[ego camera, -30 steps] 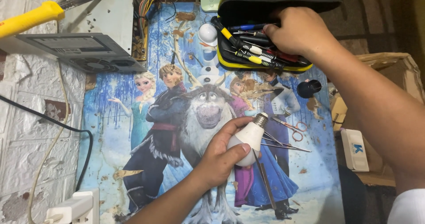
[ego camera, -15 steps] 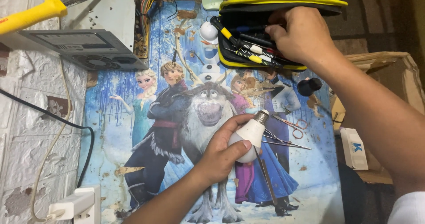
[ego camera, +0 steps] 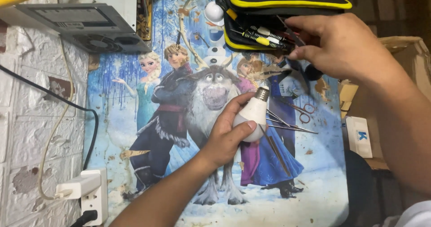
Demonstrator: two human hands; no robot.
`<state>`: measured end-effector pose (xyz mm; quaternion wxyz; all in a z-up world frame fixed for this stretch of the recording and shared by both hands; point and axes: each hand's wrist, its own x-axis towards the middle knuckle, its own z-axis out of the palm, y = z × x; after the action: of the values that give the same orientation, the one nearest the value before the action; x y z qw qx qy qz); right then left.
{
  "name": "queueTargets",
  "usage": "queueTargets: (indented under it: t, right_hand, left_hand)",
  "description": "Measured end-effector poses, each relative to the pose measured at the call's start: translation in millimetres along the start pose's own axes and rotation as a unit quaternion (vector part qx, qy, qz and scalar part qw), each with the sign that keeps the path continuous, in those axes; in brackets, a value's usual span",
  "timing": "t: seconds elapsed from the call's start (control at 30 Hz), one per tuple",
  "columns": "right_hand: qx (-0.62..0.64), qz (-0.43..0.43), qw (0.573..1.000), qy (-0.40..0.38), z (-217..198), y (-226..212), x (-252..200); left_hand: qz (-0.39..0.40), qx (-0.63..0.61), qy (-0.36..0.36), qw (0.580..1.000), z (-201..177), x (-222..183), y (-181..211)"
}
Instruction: Prying open the plastic casing of an LED bulb using tweezers and a small tool.
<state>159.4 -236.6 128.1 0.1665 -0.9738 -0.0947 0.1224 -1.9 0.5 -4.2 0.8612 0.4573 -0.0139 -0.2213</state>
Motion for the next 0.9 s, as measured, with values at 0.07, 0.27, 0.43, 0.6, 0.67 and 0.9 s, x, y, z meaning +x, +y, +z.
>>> queueTargets:
  t: [0.07, 0.27, 0.43, 0.6, 0.67, 0.9]
  right_hand:
    - [0.006, -0.011, 1.000, 0.008, 0, -3, -20]
    - [0.019, -0.059, 0.996, 0.063, 13, 1, -90]
    - [0.128, 0.012, 0.983, 0.128, 21, -34, -168]
    - [-0.038, -0.111, 0.974, 0.195, 70, -40, -176]
    - [-0.053, -0.141, 0.965, 0.217, 86, -30, -168]
    - [-0.099, -0.168, 0.947, 0.256, 103, -7, -156]
  left_hand:
    - [0.016, -0.002, -0.002, 1.000, -1, 0, -1]
    - [0.048, 0.049, 0.011, 0.998, 1, 1, -3]
    - [0.066, 0.111, 0.093, 0.987, 11, -1, -1]
    - [0.071, 0.080, 0.090, 0.990, 10, 0, -11]
    - [0.079, 0.060, 0.076, 0.992, 9, 1, -8]
    - [0.057, 0.096, 0.073, 0.991, 9, -2, -3]
